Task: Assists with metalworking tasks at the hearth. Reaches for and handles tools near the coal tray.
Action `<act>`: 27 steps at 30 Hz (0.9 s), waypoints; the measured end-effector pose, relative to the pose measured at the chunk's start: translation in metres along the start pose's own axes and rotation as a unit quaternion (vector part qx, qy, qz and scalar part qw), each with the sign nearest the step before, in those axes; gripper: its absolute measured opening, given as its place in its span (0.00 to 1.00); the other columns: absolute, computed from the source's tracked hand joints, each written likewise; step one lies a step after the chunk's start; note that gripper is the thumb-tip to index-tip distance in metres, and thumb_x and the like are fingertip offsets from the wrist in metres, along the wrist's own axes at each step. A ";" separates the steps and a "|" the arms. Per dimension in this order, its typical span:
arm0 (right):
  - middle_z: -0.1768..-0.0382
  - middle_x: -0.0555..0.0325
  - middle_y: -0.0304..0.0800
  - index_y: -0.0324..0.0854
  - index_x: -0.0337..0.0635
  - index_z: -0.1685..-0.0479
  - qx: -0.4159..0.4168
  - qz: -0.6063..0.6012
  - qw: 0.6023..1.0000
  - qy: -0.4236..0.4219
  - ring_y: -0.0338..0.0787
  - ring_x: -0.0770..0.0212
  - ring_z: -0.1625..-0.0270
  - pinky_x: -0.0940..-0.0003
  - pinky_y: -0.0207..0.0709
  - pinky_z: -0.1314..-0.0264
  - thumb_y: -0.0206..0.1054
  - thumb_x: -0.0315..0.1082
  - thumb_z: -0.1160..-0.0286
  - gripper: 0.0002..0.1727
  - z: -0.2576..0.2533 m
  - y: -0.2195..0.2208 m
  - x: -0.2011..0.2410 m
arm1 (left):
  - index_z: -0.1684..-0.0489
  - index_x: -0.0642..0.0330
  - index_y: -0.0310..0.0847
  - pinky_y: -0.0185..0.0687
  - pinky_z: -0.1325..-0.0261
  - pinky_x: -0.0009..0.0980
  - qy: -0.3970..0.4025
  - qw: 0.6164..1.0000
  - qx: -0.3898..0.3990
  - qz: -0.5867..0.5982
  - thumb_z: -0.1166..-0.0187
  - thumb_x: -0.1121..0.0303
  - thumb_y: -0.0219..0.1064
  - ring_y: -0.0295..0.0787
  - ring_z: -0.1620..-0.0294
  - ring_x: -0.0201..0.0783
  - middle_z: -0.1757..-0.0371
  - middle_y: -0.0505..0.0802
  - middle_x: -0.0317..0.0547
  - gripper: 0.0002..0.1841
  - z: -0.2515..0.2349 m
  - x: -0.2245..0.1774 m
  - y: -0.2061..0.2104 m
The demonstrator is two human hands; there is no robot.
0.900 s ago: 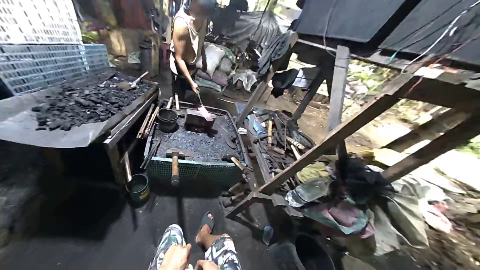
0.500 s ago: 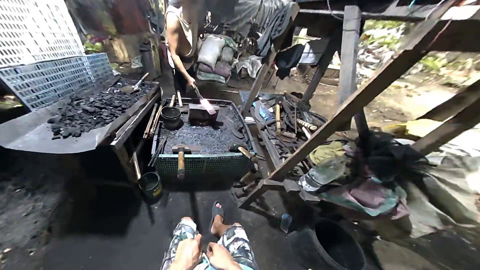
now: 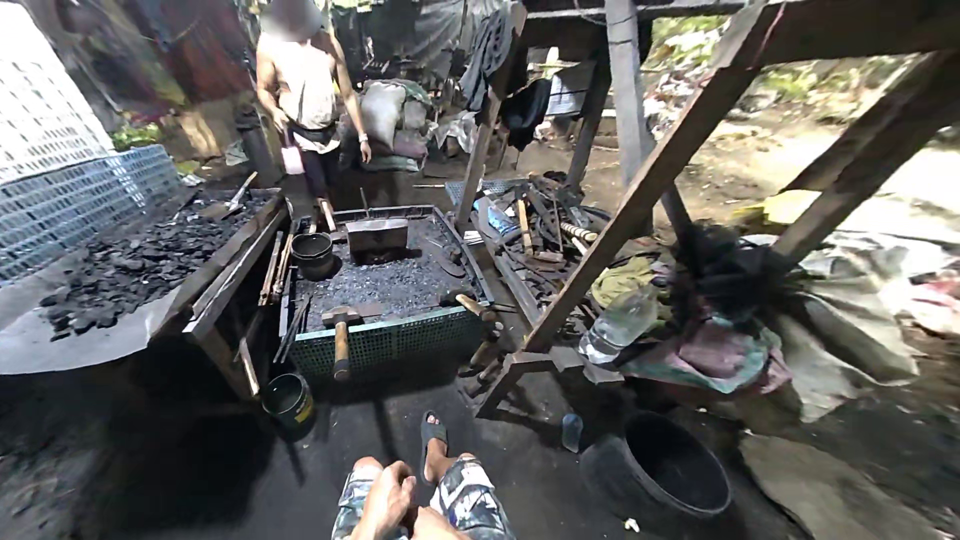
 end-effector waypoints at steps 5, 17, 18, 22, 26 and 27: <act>0.39 0.37 0.91 0.87 0.38 0.41 -0.027 -0.008 0.999 0.029 0.89 0.36 0.33 0.27 0.78 0.32 0.74 0.56 0.37 0.33 -0.018 0.014 -0.008 | 0.50 0.51 0.93 0.90 0.43 0.52 -0.058 0.993 -0.020 0.096 0.20 0.54 0.66 0.95 0.54 0.42 0.56 0.97 0.44 0.14 -0.008 0.018 0.019; 0.41 0.38 0.91 0.84 0.36 0.40 -0.036 -0.029 0.999 0.007 0.90 0.39 0.34 0.32 0.81 0.33 0.72 0.48 0.34 0.28 -0.017 0.005 -0.003 | 0.49 0.50 0.92 0.89 0.40 0.52 -0.089 0.994 0.014 0.063 0.21 0.53 0.65 0.95 0.50 0.43 0.55 0.97 0.45 0.16 -0.005 0.041 0.030; 0.41 0.39 0.92 0.84 0.37 0.39 -0.034 -0.028 0.999 0.007 0.90 0.40 0.34 0.32 0.81 0.32 0.72 0.49 0.34 0.28 -0.019 0.007 -0.003 | 0.48 0.50 0.92 0.88 0.39 0.52 -0.092 0.994 0.016 0.060 0.20 0.52 0.64 0.95 0.49 0.43 0.55 0.97 0.45 0.16 -0.004 0.041 0.030; 0.41 0.39 0.92 0.85 0.37 0.39 -0.037 -0.030 0.999 0.018 0.90 0.40 0.35 0.32 0.81 0.33 0.72 0.49 0.34 0.29 -0.026 0.011 -0.006 | 0.49 0.49 0.92 0.89 0.39 0.52 -0.088 0.995 0.014 0.042 0.21 0.52 0.64 0.95 0.49 0.42 0.55 0.97 0.44 0.16 -0.004 0.045 0.031; 0.38 0.39 0.91 0.84 0.37 0.37 -0.054 -0.039 0.998 0.014 0.89 0.40 0.32 0.35 0.80 0.29 0.68 0.44 0.29 0.25 -0.020 0.003 -0.004 | 0.50 0.50 0.92 0.89 0.40 0.52 -0.085 0.995 0.020 0.040 0.20 0.52 0.63 0.95 0.50 0.42 0.56 0.97 0.44 0.16 -0.006 0.043 0.032; 0.38 0.39 0.91 0.84 0.37 0.36 -0.059 -0.045 0.997 0.006 0.89 0.40 0.31 0.35 0.79 0.28 0.68 0.43 0.28 0.25 -0.017 0.002 -0.002 | 0.50 0.50 0.92 0.89 0.40 0.52 -0.088 0.995 0.022 0.040 0.20 0.53 0.63 0.95 0.50 0.42 0.55 0.97 0.45 0.16 -0.003 0.042 0.032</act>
Point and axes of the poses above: each hand's wrist, its own z-axis away from the middle knuckle, its own y-axis out of the palm, x = y × z, the point moved 6 cm from there along -z, towards the middle knuckle
